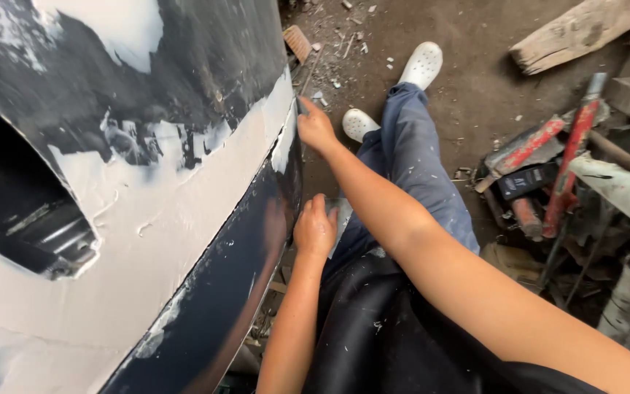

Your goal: The person uses a sanding block to smooth the surface of a car bumper, focusing on the area where white filler has been applied. They then rub two sanding blocks together to clean them before returning to the bumper to peel off a strip of masking tape.

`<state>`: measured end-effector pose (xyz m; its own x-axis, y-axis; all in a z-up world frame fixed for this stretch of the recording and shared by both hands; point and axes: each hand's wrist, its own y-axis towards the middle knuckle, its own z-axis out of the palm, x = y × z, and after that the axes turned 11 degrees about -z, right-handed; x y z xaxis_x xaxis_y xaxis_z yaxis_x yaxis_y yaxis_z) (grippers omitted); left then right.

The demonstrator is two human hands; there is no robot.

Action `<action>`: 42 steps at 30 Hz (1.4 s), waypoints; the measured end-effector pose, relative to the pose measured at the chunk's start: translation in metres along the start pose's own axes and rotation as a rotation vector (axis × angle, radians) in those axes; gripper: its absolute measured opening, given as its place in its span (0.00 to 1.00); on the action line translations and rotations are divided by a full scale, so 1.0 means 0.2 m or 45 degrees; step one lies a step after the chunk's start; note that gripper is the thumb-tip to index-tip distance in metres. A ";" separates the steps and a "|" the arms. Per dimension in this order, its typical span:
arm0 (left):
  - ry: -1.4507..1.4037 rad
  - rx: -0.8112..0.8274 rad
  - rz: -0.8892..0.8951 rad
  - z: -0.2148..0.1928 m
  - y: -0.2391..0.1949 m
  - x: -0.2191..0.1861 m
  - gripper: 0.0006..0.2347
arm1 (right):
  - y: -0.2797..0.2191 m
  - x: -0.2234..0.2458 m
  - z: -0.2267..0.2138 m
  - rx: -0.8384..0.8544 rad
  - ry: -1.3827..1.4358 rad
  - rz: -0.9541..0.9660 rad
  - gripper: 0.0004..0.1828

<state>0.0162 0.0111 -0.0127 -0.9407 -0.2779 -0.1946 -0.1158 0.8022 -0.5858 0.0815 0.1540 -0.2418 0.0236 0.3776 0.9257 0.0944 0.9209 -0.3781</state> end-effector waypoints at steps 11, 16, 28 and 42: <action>-0.281 -0.246 0.206 0.06 -0.18 0.12 0.13 | -0.33 0.21 -0.30 -0.025 -0.234 0.039 0.34; -0.314 -0.270 0.217 0.03 -0.30 0.11 0.13 | -0.84 0.80 -0.09 -0.289 -0.089 -0.837 0.28; -0.250 -0.287 0.221 0.03 -0.43 0.22 0.12 | -0.98 1.14 -0.48 -0.043 -0.186 -0.562 0.24; -0.233 -0.127 0.137 0.03 -0.37 0.02 0.11 | -0.63 1.39 -0.70 0.460 -0.581 -1.000 0.19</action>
<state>0.0222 -0.0518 0.0252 -0.8770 -0.2716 -0.3963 -0.0574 0.8782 -0.4748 0.2147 0.1298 0.0645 -0.3108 -0.4247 0.8503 -0.3937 0.8718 0.2916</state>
